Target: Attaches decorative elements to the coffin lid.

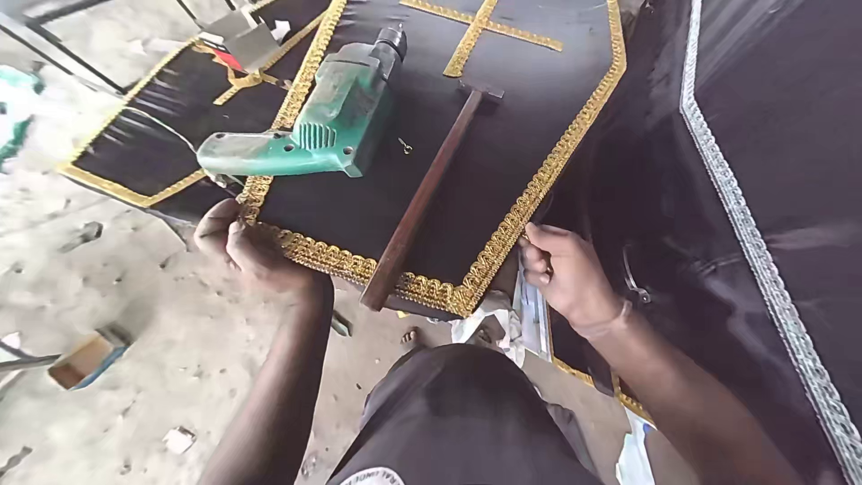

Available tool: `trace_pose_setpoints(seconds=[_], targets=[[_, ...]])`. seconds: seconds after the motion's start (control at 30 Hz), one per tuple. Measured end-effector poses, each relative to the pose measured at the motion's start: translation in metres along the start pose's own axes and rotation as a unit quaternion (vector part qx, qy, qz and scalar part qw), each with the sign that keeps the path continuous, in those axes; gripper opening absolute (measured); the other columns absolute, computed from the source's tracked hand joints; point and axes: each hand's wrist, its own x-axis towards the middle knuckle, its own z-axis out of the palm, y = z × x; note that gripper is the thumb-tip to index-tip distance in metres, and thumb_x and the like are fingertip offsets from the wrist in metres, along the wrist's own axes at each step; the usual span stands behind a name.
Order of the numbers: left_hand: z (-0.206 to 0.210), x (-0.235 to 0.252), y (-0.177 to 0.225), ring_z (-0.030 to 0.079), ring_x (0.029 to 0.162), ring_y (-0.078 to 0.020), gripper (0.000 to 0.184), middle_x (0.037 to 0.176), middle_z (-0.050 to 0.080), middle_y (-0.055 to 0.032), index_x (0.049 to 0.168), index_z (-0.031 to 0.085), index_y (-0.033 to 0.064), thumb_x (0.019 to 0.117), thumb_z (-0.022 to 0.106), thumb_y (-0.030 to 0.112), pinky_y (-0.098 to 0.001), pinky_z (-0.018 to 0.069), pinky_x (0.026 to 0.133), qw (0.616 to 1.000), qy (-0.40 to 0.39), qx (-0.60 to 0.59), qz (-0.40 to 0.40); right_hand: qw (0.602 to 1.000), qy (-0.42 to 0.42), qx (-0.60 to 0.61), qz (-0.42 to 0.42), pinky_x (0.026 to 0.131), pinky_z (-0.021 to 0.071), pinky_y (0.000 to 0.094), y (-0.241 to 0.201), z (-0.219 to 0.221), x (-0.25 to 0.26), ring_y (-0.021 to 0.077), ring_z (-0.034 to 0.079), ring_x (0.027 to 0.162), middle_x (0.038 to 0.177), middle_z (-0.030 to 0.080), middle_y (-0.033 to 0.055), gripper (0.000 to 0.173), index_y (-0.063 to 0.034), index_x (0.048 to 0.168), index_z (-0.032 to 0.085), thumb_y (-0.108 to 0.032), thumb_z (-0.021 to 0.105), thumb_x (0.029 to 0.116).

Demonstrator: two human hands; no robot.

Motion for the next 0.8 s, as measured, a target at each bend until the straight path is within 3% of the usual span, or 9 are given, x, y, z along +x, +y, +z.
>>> trace_pose_setpoints(seconds=[0.1, 0.17, 0.2, 0.27, 0.33, 0.4, 0.5, 0.63, 0.8], targets=[[-0.001, 0.001, -0.002, 0.06, 0.107, -0.0122, 0.036, 0.124, 0.059, -0.0109, 0.13, 0.049, -0.0086, 0.1026, 0.033, 0.007, -0.0282, 0.0514, 0.092, 1.0, 0.002, 0.001, 0.003, 0.998, -0.026, 0.015, 0.059, 0.037, 0.0326, 0.0146, -0.007, -0.003, -0.002, 0.0021, 0.043, 0.043, 0.061, 0.052, -0.0017, 0.028, -0.004, 0.092, 0.06, -0.02, 0.045, 0.1096], [-0.001, 0.001, -0.001, 0.061, 0.107, -0.013, 0.035, 0.123, 0.059, -0.0115, 0.128, 0.051, -0.0092, 0.1027, 0.034, 0.006, -0.0286, 0.0518, 0.092, 1.0, -0.001, 0.002, 0.007, 0.966, -0.029, -0.21, -0.149, 0.045, 0.0369, 0.013, 0.005, -0.013, -0.002, 0.0003, 0.048, 0.05, 0.068, 0.059, -0.002, 0.029, -0.0022, 0.091, 0.065, -0.015, 0.047, 0.109], [-0.002, 0.0, 0.001, 0.061, 0.108, -0.0132, 0.035, 0.123, 0.06, -0.0119, 0.129, 0.051, -0.0095, 0.1033, 0.033, 0.006, -0.0288, 0.0516, 0.094, 1.0, -0.006, 0.007, 0.009, 0.882, 0.002, -0.361, -0.303, 0.054, 0.0434, 0.0153, 0.014, -0.022, 0.002, 0.0, 0.054, 0.058, 0.073, 0.065, -0.0038, 0.026, -0.0059, 0.091, 0.07, -0.019, 0.054, 0.1058], [-0.001, 0.001, 0.001, 0.061, 0.109, -0.013, 0.035, 0.124, 0.06, -0.0126, 0.128, 0.051, -0.0103, 0.1035, 0.033, 0.007, -0.0287, 0.0513, 0.095, 1.0, -0.011, 0.015, 0.019, 0.658, 0.058, -0.518, -0.544, 0.065, 0.0575, 0.031, 0.025, -0.037, 0.016, 0.0157, 0.068, 0.072, 0.083, 0.071, 0.0067, 0.03, -0.0041, 0.1, 0.075, -0.032, 0.064, 0.101], [-0.002, 0.001, 0.0, 0.062, 0.107, -0.0118, 0.035, 0.122, 0.06, -0.0115, 0.128, 0.051, -0.0098, 0.1036, 0.033, 0.007, -0.0277, 0.0523, 0.092, 1.0, -0.009, 0.014, 0.019, 0.491, 0.073, -0.573, -0.652, 0.062, 0.0566, 0.0357, 0.025, -0.045, 0.025, 0.0262, 0.067, 0.073, 0.082, 0.068, 0.0132, 0.027, -0.0014, 0.104, 0.073, -0.028, 0.066, 0.1006], [-0.002, 0.001, 0.001, 0.061, 0.107, -0.0115, 0.035, 0.122, 0.059, -0.011, 0.129, 0.05, -0.0096, 0.1033, 0.033, 0.007, -0.0274, 0.052, 0.092, 1.0, -0.01, 0.01, 0.012, 0.406, 0.069, -0.588, -0.696, 0.06, 0.0542, 0.0369, 0.021, -0.051, 0.033, 0.0283, 0.065, 0.071, 0.081, 0.066, 0.0133, 0.018, -0.0016, 0.103, 0.071, -0.019, 0.066, 0.1005], [-0.001, 0.001, 0.0, 0.061, 0.107, -0.0121, 0.035, 0.122, 0.059, -0.0118, 0.127, 0.05, -0.0103, 0.1011, 0.034, 0.006, -0.0275, 0.0518, 0.093, 1.0, -0.009, 0.011, 0.023, 0.334, 0.074, -0.587, -0.734, 0.059, 0.0493, 0.0372, 0.016, -0.054, 0.043, 0.0264, 0.062, 0.068, 0.082, 0.068, 0.0112, 0.015, -0.0038, 0.099, 0.07, -0.017, 0.063, 0.101], [0.001, 0.0, 0.001, 0.06, 0.109, -0.0128, 0.037, 0.124, 0.058, -0.014, 0.127, 0.051, -0.0115, 0.1004, 0.033, 0.007, -0.0272, 0.0507, 0.094, 0.999, -0.003, 0.019, 0.026, 0.343, 0.07, -0.551, -0.757, 0.057, 0.0505, 0.0356, 0.019, -0.051, 0.054, 0.0251, 0.061, 0.065, 0.076, 0.065, 0.0107, 0.016, -0.0023, 0.093, 0.069, -0.014, 0.062, 0.1], [0.003, -0.002, 0.008, 0.058, 0.113, -0.012, 0.037, 0.126, 0.057, -0.0131, 0.13, 0.048, -0.0109, 0.102, 0.031, 0.007, -0.0271, 0.0491, 0.098, 1.0, -0.006, 0.024, 0.007, 0.554, 0.075, -0.484, -0.673, 0.062, 0.0558, 0.031, 0.037, -0.038, 0.048, 0.0213, 0.067, 0.072, 0.078, 0.067, 0.0111, 0.024, -0.0019, 0.088, 0.07, -0.017, 0.057, 0.1005]])
